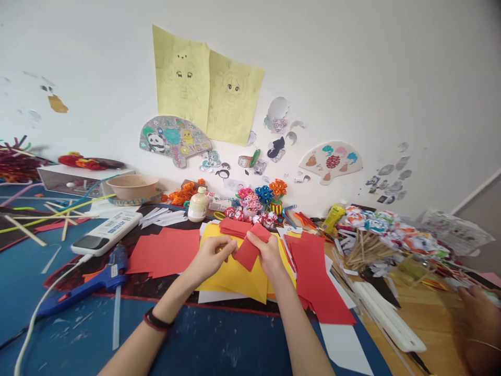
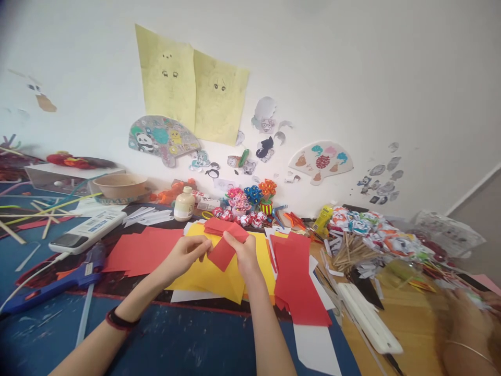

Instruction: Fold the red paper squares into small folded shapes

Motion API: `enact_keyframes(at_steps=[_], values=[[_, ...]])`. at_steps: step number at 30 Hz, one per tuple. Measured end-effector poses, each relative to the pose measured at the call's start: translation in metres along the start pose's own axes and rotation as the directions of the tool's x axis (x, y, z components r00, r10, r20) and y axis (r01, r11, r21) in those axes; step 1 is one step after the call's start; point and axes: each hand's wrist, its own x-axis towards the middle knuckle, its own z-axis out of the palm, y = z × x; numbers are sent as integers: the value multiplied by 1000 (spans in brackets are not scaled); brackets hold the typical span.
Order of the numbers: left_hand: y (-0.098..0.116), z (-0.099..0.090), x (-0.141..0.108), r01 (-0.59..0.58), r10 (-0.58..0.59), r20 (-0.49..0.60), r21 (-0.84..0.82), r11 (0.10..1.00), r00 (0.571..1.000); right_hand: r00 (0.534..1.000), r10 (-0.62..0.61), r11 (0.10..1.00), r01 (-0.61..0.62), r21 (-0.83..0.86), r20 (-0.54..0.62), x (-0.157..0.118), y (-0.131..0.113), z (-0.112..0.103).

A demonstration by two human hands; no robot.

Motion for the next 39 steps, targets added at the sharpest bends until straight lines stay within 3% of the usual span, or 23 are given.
enact_keyframes(at_steps=[4, 7, 12, 16, 23, 28, 30, 34, 39], values=[[4, 8, -1, 99, -105, -20, -204, 974, 994, 999, 14, 999, -13, -37, 32, -4, 3, 3], [5, 13, -2, 110, -121, -24, -268, 957, 992, 999, 8, 999, -6, -43, 35, -5, 6, 6], [0, 19, -2, 30, -59, -178, -164, 986, 982, 1000, -20, 1000, 20, -21, 11, -7, 6, 16], [-8, 21, 0, 40, -65, -241, -106, 994, 968, 999, -46, 999, 47, -8, 20, -10, 5, 23], [-13, 26, 1, 54, -52, -205, 6, 999, 977, 973, -119, 992, 111, -54, -197, -1, 15, 15], [-10, 31, -2, 57, -29, -172, 161, 985, 985, 896, -158, 987, 158, -35, -415, 13, 18, -9], [-9, 30, -3, 54, -15, -185, 208, 977, 983, 902, -171, 984, 178, -17, -397, 15, 15, -16], [-8, 21, 0, 109, -62, -263, 168, 980, 963, 964, -130, 991, 129, -18, -234, 10, 13, -9], [-14, 22, 3, 104, -97, -150, 38, 994, 984, 990, -87, 996, 83, -34, -109, 1, 16, 7]])
